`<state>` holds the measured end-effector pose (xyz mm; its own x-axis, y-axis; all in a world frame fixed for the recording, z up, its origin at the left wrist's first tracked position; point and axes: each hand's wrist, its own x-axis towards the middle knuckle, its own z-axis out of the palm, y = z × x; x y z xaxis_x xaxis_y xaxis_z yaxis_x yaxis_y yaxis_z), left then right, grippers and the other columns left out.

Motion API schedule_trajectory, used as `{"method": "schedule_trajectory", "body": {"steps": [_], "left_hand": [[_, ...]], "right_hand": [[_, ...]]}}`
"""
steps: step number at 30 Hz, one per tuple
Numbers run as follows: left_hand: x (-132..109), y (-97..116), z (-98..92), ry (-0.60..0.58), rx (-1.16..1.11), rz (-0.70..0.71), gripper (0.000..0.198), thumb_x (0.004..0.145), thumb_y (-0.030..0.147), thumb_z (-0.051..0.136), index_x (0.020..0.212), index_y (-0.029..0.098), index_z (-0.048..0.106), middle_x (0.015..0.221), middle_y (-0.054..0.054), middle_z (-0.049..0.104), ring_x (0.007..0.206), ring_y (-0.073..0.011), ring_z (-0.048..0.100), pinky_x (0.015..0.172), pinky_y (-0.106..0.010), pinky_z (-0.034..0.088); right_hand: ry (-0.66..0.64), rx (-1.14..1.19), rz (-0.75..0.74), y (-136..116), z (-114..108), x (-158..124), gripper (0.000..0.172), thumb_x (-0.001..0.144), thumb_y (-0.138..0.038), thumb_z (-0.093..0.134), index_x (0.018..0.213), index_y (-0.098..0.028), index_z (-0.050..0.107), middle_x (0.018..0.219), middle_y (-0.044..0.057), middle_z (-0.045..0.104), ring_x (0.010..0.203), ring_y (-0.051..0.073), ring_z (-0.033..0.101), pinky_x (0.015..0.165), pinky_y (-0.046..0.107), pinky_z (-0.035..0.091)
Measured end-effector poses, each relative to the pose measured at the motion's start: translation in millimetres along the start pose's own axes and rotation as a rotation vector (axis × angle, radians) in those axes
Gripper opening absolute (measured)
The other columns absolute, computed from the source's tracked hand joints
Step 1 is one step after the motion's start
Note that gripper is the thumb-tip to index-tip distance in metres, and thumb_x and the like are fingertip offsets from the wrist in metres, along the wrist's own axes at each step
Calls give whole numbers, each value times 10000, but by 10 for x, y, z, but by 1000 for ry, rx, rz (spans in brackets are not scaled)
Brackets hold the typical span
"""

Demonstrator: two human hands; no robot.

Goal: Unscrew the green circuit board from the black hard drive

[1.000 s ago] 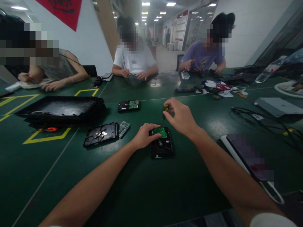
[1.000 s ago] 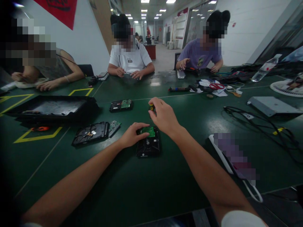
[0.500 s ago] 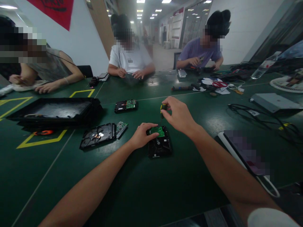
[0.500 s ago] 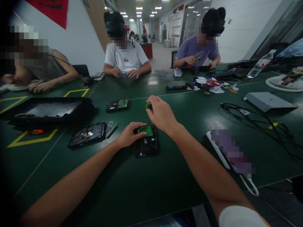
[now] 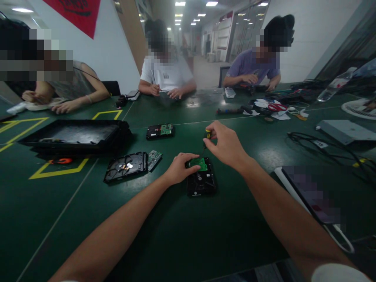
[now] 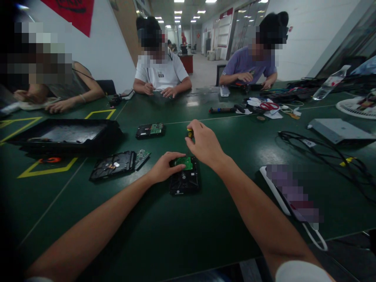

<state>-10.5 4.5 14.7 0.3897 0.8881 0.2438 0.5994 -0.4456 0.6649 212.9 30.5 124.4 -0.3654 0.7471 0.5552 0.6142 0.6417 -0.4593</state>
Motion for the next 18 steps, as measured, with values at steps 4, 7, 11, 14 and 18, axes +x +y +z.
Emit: {"method": "schedule_trajectory", "body": {"steps": [4,7,11,14,18], "left_hand": [[5,-14,13,8,3,6,481,936,445,744,1389,298,672,1357,-61,726,1259,-305,621,1109,-506,465],[6,-33,20,7,12,2,481,934,444,749,1389,308,673,1361,-63,723,1262,-308,619,1108,-513,464],[4,-48,22,4,12,0,495,931,452,752,1396,309,667,1363,-64,720,1275,-308,613,1115,-513,458],[3,-41,19,0,10,-5,493,934,458,748,1396,305,666,1365,-62,720,1277,-305,611,1115,-510,457],[6,-21,16,0,6,-9,484,936,457,744,1388,300,673,1368,-65,721,1279,-313,610,1120,-521,453]], "right_hand": [[-9,-20,-36,-10,0,-1,214,917,-220,649,1116,-230,571,1080,93,687,949,258,678,877,433,571],[-3,-56,-43,-16,-1,-6,195,932,-224,625,1122,-230,578,1067,95,685,946,260,672,893,443,561],[30,-40,5,-6,9,-11,182,914,-203,628,1087,-216,573,1055,101,688,919,254,685,858,429,571],[33,9,35,1,18,-11,199,912,-214,645,1096,-221,566,1044,96,702,916,257,695,831,425,579],[-3,35,12,-16,8,-4,212,923,-219,648,1116,-243,565,1082,86,707,954,255,692,833,416,578]]}}
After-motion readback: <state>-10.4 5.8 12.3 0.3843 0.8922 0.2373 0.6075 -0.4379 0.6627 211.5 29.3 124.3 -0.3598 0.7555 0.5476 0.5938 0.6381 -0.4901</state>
